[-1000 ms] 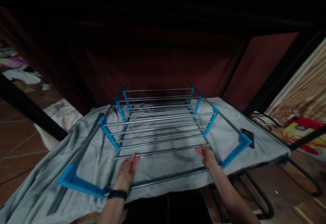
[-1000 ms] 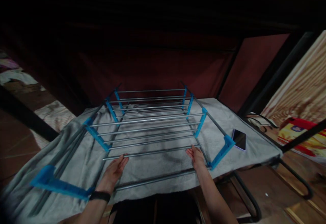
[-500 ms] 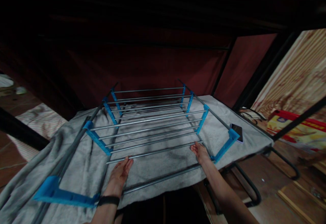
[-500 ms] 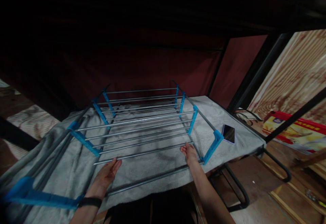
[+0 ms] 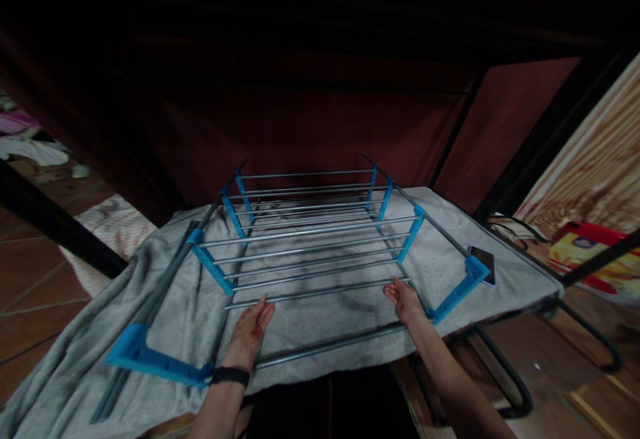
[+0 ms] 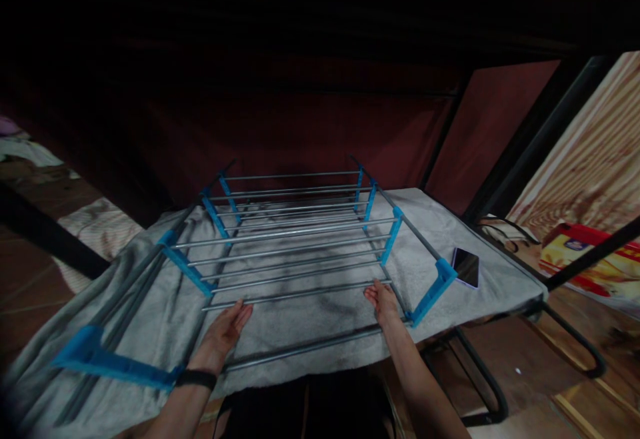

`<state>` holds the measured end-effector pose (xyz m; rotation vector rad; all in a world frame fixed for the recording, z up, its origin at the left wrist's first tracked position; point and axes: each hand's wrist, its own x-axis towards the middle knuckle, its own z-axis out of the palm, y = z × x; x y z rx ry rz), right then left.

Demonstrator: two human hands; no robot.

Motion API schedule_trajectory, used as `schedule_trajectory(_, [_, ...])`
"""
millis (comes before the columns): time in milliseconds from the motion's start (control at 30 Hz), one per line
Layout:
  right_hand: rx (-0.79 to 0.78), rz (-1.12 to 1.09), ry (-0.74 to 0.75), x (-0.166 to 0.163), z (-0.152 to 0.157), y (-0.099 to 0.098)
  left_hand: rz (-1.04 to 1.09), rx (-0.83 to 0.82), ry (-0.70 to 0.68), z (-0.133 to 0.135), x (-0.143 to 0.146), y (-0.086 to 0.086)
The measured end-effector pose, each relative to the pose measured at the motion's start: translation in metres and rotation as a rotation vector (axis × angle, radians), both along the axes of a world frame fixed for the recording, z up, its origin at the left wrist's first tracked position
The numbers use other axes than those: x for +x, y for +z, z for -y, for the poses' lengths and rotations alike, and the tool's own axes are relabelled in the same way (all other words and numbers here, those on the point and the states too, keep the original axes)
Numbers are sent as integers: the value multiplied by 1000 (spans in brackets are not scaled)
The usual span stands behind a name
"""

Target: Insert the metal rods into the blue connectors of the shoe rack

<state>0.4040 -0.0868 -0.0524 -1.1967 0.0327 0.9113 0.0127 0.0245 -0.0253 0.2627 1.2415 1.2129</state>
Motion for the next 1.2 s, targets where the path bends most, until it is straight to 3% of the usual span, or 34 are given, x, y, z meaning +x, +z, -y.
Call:
schedule_trajectory(500, [-49, 4, 36, 16, 4, -20, 105, 23, 104, 11, 4, -5])
schedule_trajectory(800, [-58, 43, 54, 23, 4, -32, 138, 41, 86, 13, 5, -9])
schedule_trajectory(1200, [-55, 30, 56, 25, 4, -29, 132, 59, 70, 14, 4, -11])
